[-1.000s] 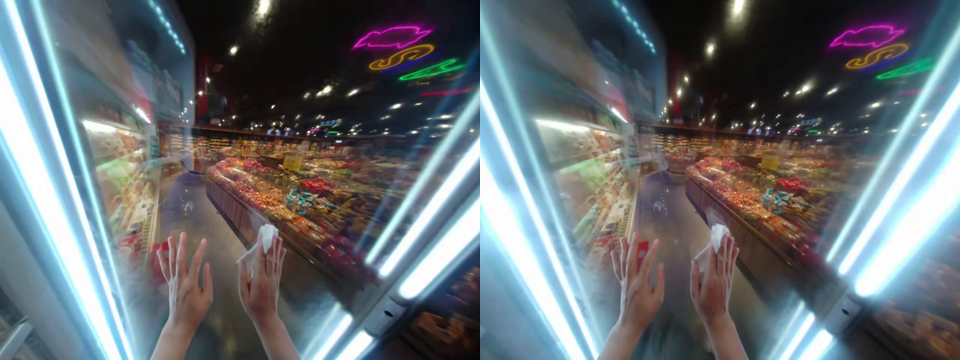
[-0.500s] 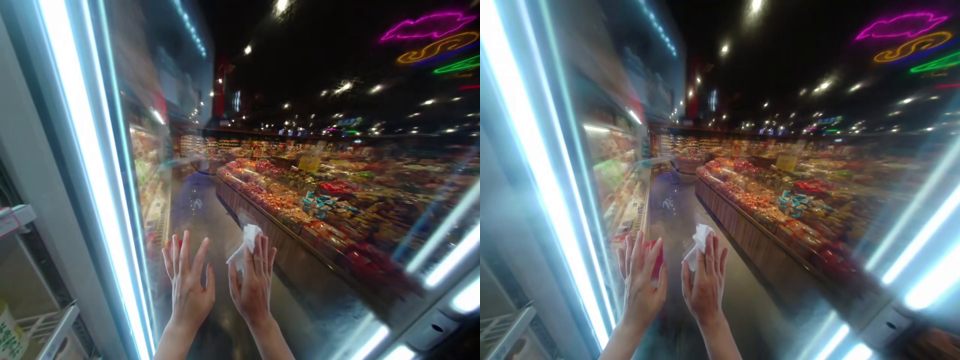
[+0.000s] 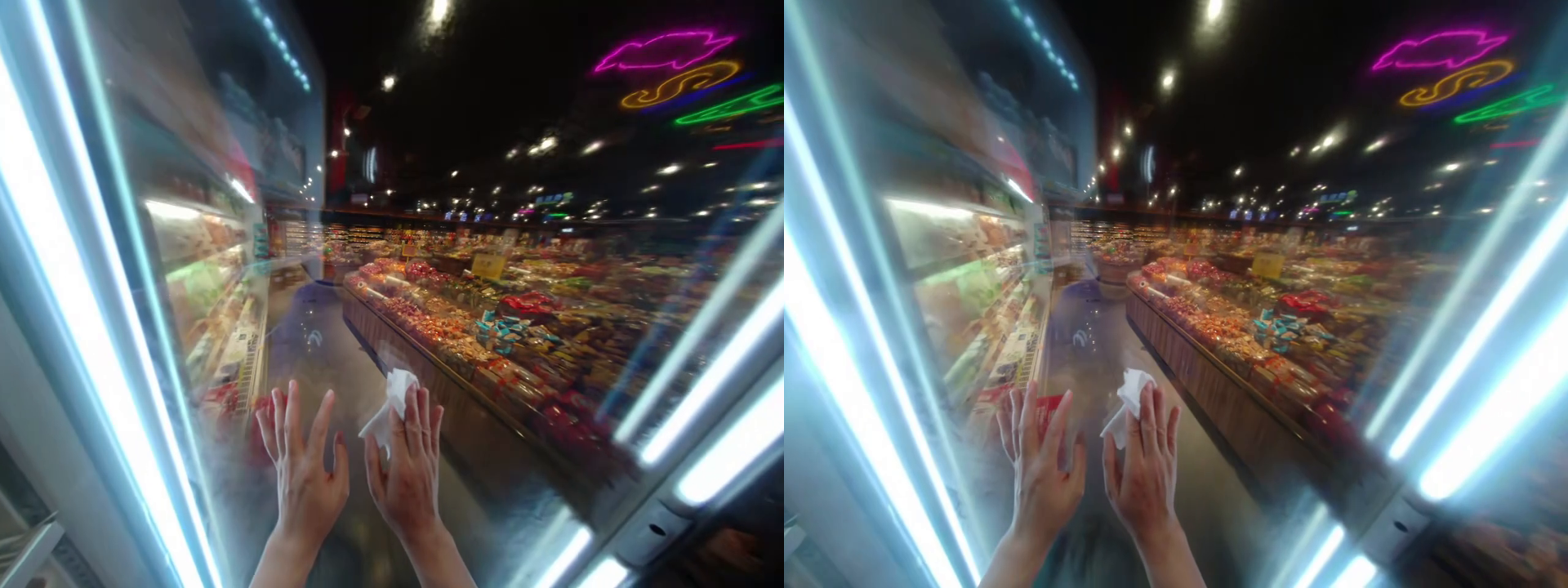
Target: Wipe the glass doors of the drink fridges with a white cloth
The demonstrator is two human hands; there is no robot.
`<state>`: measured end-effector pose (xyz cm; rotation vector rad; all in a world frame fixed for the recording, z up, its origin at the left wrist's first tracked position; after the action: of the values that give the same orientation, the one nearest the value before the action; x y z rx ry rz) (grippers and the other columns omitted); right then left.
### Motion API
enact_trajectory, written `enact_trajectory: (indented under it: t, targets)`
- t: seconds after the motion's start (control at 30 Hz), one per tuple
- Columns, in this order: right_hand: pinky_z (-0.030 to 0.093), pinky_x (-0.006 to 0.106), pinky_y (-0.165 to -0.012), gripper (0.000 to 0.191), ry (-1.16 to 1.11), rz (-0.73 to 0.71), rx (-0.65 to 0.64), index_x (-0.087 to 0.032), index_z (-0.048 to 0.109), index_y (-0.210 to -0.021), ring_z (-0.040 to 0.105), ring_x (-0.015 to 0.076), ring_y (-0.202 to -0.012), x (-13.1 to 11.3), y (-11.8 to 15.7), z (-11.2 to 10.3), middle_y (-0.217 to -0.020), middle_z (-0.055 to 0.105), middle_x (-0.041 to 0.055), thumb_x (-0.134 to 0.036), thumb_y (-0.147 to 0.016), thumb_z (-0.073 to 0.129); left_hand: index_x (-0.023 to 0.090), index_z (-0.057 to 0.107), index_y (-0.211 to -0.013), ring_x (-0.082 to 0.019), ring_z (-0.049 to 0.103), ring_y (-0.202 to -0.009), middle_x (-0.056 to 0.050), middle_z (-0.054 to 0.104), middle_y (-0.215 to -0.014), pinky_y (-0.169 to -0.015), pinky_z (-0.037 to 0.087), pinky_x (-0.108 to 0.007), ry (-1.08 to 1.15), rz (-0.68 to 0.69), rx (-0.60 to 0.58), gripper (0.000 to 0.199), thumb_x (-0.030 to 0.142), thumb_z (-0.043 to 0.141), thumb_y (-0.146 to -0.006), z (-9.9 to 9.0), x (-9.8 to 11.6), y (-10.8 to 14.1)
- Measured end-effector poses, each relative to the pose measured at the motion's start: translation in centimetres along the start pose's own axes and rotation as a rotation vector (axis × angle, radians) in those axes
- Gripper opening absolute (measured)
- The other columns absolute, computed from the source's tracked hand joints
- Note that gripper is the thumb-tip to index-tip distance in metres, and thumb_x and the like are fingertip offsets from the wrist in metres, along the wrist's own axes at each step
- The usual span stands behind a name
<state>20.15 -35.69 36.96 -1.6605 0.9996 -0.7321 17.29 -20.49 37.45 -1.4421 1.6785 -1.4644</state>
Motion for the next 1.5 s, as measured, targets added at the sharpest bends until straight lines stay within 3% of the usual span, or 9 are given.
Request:
enact_trajectory:
  t: [0.2,0.37,0.53,0.67,0.87,1.0,1.17,1.33,1.5]
  targets:
    - [0.022,0.071,-0.125,0.075,0.049,0.137,0.077,-0.011,0.01,-0.167,0.008,0.0361,-0.162,4.6,0.1,-2.2,-0.174,0.012,0.0201,-0.03,-0.105,0.048,0.037,0.033,-0.16,-0.035,0.006,-0.163,-0.006,0.013,-0.176,-0.131,0.003,-0.068,-0.008,0.049,0.014,0.083,0.012,0.067,-0.088,2.2,3.8,0.3]
    - [0.022,0.066,-0.127,0.075,0.042,-0.012,0.024,-0.01,0.014,-0.166,0.011,0.0352,-0.162,6.6,0.8,-3.3,-0.174,0.012,0.0179,-0.027,-0.103,0.051,0.037,0.033,-0.16,-0.034,0.01,-0.163,-0.004,0.012,-0.176,-0.132,0.004,-0.066,0.024,0.091,0.013,0.082,0.014,0.067,-0.088,3.9,7.0,0.3]
    - [0.025,0.069,-0.125,0.074,0.05,0.125,0.086,-0.009,0.012,-0.166,0.01,0.0358,-0.162,9.6,1.4,-4.5,-0.174,0.013,0.0195,-0.029,-0.104,0.047,0.036,0.033,-0.16,-0.033,0.01,-0.163,-0.007,0.022,-0.173,-0.132,0.004,-0.066,0.006,0.098,0.023,0.081,0.013,0.065,-0.089,4.9,9.9,0.2]
    - [0.021,0.068,-0.127,0.073,0.065,0.008,0.063,-0.012,0.015,-0.166,0.016,0.0346,-0.162,11.5,1.9,-5.3,-0.172,0.023,0.0195,-0.027,-0.103,0.049,0.038,0.034,-0.16,-0.033,0.008,-0.163,-0.006,0.028,-0.171,-0.132,0.001,-0.067,0.005,0.098,0.005,0.08,0.015,0.066,-0.09,5.7,11.8,0.4]
    - [0.019,0.078,-0.122,0.071,0.092,0.216,0.11,-0.013,0.015,-0.167,0.015,0.0405,-0.161,14.3,2.9,-6.6,-0.169,0.027,0.0221,-0.032,-0.105,0.045,0.038,0.032,-0.16,-0.034,0.009,-0.163,-0.006,0.024,-0.172,-0.131,0.0,-0.066,0.039,0.085,0.014,0.082,0.017,0.068,-0.089,6.9,13.5,1.2]
    - [0.021,0.077,-0.122,0.073,0.088,0.105,0.069,-0.014,0.016,-0.167,0.021,0.0417,-0.159,14.6,3.2,-6.9,-0.167,0.032,0.0217,-0.03,-0.103,0.048,0.041,0.035,-0.158,-0.032,0.012,-0.163,-0.004,0.027,-0.172,-0.132,0.0,-0.065,0.083,0.099,-0.009,0.079,0.017,0.067,-0.09,7.4,14.2,1.8]
    - [0.024,0.077,-0.12,0.069,0.103,0.328,0.11,-0.012,0.015,-0.167,0.018,0.0419,-0.16,15.4,3.5,-7.4,-0.169,0.026,0.0238,-0.031,-0.105,0.04,0.038,0.041,-0.156,-0.032,0.008,-0.163,-0.005,0.027,-0.171,-0.132,0.0,-0.064,0.067,0.123,-0.018,0.077,0.015,0.069,-0.088,7.3,14.2,2.0]
    - [0.019,0.079,-0.121,0.07,0.084,0.116,0.04,-0.013,0.016,-0.167,0.02,0.0416,-0.159,14.0,3.9,-6.6,-0.168,0.03,0.0227,-0.031,-0.104,0.042,0.038,0.045,-0.154,-0.029,0.014,-0.162,-0.004,0.027,-0.172,-0.133,0.0,-0.06,0.089,0.139,-0.053,0.071,0.017,0.067,-0.09,7.0,13.6,2.0]
    - [0.015,0.081,-0.12,0.068,0.13,0.314,0.123,-0.009,0.011,-0.167,0.01,0.041,-0.161,13.4,3.8,-5.4,-0.171,0.02,0.0257,-0.031,-0.107,0.035,0.036,0.042,-0.156,-0.032,0.008,-0.163,-0.005,0.023,-0.173,-0.132,-0.004,-0.063,0.062,0.142,-0.031,0.076,0.014,0.067,-0.088,5.7,11.2,1.2]
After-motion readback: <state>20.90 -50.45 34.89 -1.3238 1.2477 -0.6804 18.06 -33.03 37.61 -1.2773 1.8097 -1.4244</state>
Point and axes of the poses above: each hand's wrist, its own y-axis away from the middle knuckle, its own z-axis out of the palm, x = y × z, the point moved 2 cm from there along -y, towards the middle knuckle
